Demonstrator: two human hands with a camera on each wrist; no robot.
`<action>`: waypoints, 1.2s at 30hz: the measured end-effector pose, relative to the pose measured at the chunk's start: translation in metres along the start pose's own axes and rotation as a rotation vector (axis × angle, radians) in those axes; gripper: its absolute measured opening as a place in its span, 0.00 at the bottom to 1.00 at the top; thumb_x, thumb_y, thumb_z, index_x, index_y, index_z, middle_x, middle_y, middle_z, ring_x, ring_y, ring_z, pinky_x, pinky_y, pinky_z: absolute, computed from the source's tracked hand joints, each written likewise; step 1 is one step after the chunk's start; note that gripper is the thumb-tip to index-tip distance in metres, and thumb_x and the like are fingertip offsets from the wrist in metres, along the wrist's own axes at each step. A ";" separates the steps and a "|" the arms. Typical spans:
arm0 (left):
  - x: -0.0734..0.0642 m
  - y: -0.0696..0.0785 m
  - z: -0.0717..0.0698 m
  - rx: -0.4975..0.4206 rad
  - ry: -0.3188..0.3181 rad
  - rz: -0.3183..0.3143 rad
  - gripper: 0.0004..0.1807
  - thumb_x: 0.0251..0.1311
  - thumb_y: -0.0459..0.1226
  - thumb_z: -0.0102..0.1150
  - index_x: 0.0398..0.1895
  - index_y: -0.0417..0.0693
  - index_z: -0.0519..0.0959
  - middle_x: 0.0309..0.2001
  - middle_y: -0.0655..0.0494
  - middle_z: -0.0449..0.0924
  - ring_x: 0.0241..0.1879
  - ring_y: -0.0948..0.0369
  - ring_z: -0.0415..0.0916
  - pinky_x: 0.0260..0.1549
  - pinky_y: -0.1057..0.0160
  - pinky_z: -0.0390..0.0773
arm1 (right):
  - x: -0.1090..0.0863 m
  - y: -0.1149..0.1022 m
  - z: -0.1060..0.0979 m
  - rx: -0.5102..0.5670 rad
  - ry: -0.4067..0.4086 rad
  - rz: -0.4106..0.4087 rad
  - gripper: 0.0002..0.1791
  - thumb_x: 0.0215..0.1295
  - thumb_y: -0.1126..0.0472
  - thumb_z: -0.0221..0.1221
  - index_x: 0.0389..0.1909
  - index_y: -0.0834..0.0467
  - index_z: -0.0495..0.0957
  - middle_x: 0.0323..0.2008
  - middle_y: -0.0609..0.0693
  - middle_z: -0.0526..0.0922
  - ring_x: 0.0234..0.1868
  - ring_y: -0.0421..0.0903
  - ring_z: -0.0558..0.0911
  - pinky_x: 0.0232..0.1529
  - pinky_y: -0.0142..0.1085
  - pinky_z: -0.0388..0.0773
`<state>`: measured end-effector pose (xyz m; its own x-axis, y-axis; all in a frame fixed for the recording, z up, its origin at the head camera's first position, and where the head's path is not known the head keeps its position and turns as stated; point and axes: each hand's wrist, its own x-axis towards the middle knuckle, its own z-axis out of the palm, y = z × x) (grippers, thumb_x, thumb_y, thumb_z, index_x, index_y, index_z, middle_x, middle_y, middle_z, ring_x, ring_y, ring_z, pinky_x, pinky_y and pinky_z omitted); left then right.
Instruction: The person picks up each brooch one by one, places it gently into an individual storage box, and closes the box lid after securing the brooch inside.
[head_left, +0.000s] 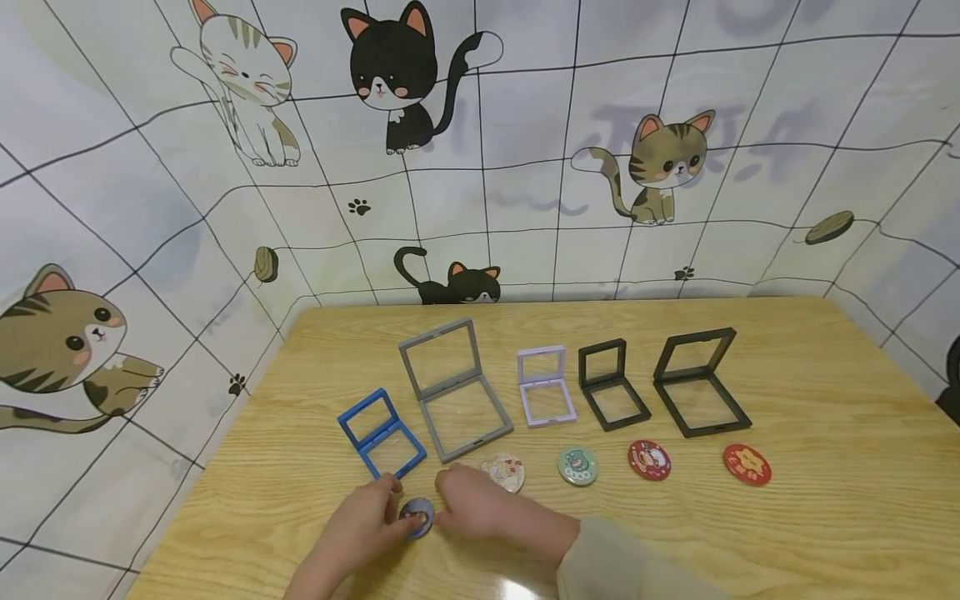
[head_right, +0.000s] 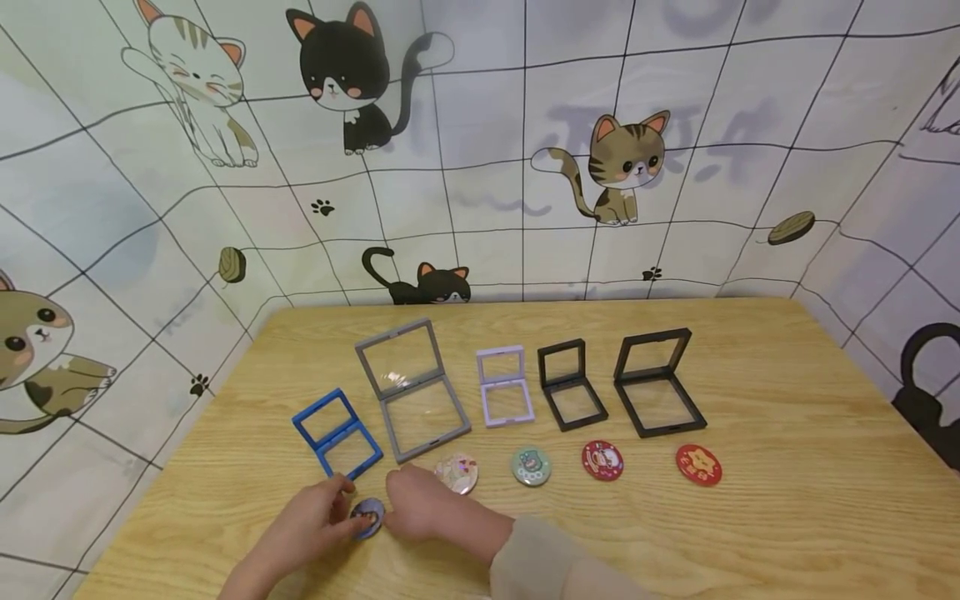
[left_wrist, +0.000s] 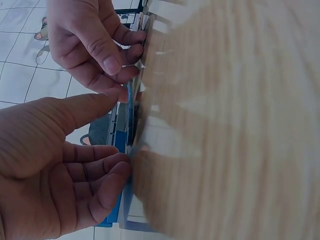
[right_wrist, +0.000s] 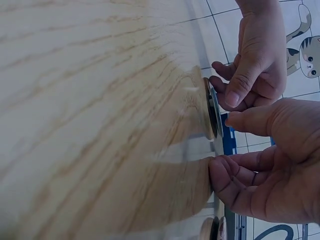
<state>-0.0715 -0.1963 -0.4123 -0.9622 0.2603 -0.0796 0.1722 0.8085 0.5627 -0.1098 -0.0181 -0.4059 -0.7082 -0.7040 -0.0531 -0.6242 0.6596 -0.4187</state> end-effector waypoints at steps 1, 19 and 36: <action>0.000 0.000 0.000 0.002 -0.001 0.002 0.25 0.48 0.46 0.65 0.38 0.34 0.72 0.16 0.63 0.63 0.14 0.69 0.58 0.13 0.70 0.60 | 0.001 0.000 0.001 0.001 0.006 0.001 0.11 0.49 0.56 0.63 0.23 0.59 0.72 0.19 0.44 0.67 0.23 0.38 0.67 0.26 0.28 0.67; 0.002 0.000 0.001 -0.014 -0.034 0.022 0.12 0.46 0.40 0.66 0.24 0.46 0.72 0.18 0.62 0.64 0.18 0.68 0.59 0.15 0.70 0.61 | 0.005 -0.004 0.011 0.021 0.055 -0.005 0.12 0.44 0.57 0.66 0.28 0.56 0.75 0.20 0.41 0.70 0.24 0.34 0.66 0.24 0.24 0.63; 0.002 0.001 -0.001 -0.064 -0.043 0.044 0.06 0.48 0.34 0.64 0.21 0.43 0.76 0.16 0.63 0.68 0.16 0.69 0.60 0.15 0.71 0.63 | 0.007 -0.007 0.014 0.007 0.073 0.011 0.09 0.48 0.55 0.63 0.27 0.53 0.75 0.21 0.40 0.68 0.22 0.34 0.66 0.22 0.26 0.62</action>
<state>-0.0741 -0.1958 -0.4109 -0.9437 0.3187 -0.0884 0.1990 0.7606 0.6180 -0.1063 -0.0314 -0.4158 -0.7371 -0.6758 0.0082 -0.6142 0.6648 -0.4251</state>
